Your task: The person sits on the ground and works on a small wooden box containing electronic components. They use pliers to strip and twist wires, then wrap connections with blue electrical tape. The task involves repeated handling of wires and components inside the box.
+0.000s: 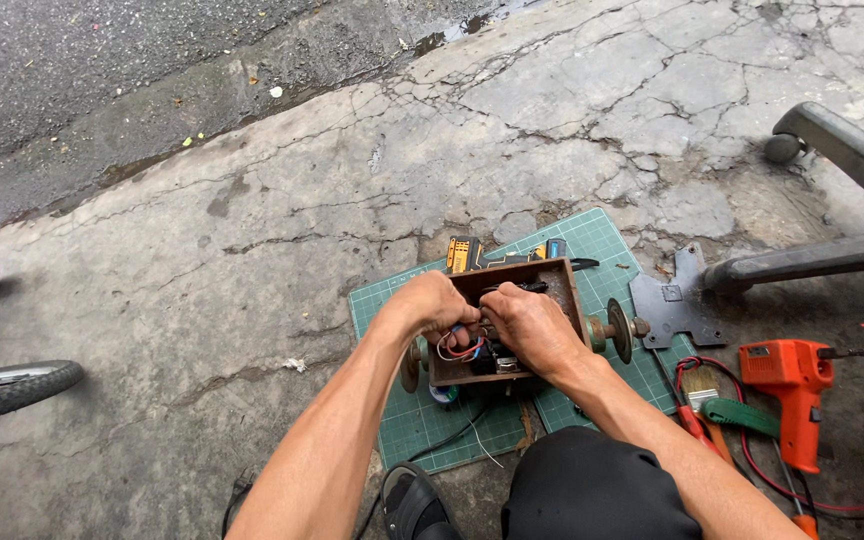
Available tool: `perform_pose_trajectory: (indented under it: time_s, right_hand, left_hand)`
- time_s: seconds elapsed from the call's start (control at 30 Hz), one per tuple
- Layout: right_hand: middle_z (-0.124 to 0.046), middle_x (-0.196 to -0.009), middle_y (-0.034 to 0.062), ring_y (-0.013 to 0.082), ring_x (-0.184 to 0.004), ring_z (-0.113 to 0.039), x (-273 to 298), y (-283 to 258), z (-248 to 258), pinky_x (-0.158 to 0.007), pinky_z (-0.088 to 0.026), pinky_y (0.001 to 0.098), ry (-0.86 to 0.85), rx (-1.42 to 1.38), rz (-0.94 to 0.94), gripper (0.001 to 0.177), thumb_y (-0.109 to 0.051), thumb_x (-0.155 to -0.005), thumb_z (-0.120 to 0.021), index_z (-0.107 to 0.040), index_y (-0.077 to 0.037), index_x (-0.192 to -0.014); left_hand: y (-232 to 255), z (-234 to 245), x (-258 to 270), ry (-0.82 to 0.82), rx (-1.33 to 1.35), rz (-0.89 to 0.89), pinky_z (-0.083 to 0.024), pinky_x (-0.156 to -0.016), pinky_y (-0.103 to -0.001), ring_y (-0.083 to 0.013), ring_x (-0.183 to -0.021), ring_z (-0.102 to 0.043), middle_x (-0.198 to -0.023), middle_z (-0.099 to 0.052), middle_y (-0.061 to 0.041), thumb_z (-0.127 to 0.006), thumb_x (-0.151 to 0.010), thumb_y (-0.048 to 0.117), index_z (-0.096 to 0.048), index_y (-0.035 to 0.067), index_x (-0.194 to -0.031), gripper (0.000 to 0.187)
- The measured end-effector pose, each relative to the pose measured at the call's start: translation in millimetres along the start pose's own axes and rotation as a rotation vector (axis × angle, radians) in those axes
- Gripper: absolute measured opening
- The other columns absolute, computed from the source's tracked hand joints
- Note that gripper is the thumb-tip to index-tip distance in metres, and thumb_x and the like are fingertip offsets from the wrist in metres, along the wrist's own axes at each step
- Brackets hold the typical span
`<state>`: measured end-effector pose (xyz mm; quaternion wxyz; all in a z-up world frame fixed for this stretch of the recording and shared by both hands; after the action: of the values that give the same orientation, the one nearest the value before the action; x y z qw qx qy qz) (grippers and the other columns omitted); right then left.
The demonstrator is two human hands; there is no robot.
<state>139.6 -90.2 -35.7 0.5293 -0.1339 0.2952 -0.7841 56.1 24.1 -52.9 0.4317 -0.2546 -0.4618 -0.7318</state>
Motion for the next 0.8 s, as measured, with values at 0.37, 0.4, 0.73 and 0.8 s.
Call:
perform_pose_trajectory:
  time_s: [0.37, 0.4, 0.73, 0.8]
  right_hand:
    - [-0.07, -0.094, 0.0112, 0.0501, -0.084, -0.076, -1.7, 10.4, -11.0, -0.069, -0.06, 0.0649, -0.014, 0.049, -0.027, 0.015, -0.027, -0.107, -0.061, -0.066, -0.02, -0.094]
    - [-0.07, -0.094, 0.0112, 0.0502, -0.084, -0.076, -2.3, 11.4, -11.3, -0.07, -0.061, 0.0648, -0.016, 0.048, -0.034, 0.015, -0.027, -0.107, -0.061, -0.066, -0.02, -0.095]
    - [-0.07, -0.097, 0.0129, 0.0508, -0.086, -0.076, -5.8, 12.9, -13.6, -0.07, -0.061, 0.0667, -0.022, 0.026, -0.043, 0.009, -0.023, -0.105, -0.064, -0.066, -0.017, -0.098]
    - [-0.071, -0.099, 0.0126, 0.0509, -0.088, -0.076, -5.5, 14.6, -13.9, -0.073, -0.061, 0.0663, -0.022, 0.021, -0.065, 0.009, -0.025, -0.104, -0.065, -0.068, -0.018, -0.101]
  left_hand:
    - [-23.4, -12.1, -3.4, -0.093, 0.25, 0.014, -0.068, -0.065, -0.028, -0.0178, -0.063, -0.08, -0.082, -0.084, -0.018, -0.078, -0.097, 0.017, -0.085, -0.001, -0.104, 0.02]
    - [-25.1, -11.3, -1.7, -0.104, 0.269, 0.005, -0.068, -0.065, -0.028, -0.0171, -0.063, -0.08, -0.081, -0.084, -0.016, -0.079, -0.096, 0.019, -0.086, 0.001, -0.103, 0.021]
    - [-33.3, -5.9, 34.7, 0.015, 0.33, -0.143, -0.068, -0.068, -0.029, -0.0137, -0.071, -0.082, -0.087, -0.086, -0.012, -0.077, -0.101, 0.02, -0.083, 0.001, -0.119, 0.027]
    - [-36.9, 5.5, 54.3, 0.263, 0.155, -0.208, -0.065, -0.085, -0.031, -0.0115, -0.085, -0.081, -0.089, -0.087, 0.006, -0.089, -0.081, 0.032, -0.085, 0.021, -0.119, 0.04]
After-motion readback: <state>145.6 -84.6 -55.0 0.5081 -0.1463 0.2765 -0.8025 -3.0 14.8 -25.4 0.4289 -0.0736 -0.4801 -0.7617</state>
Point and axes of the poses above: each hand's wrist, its own x-axis away from the middle knuckle, its own z-axis out of the back of the hand, y = z × x, the point moved 10 cm from there along -x, towards the middle knuckle
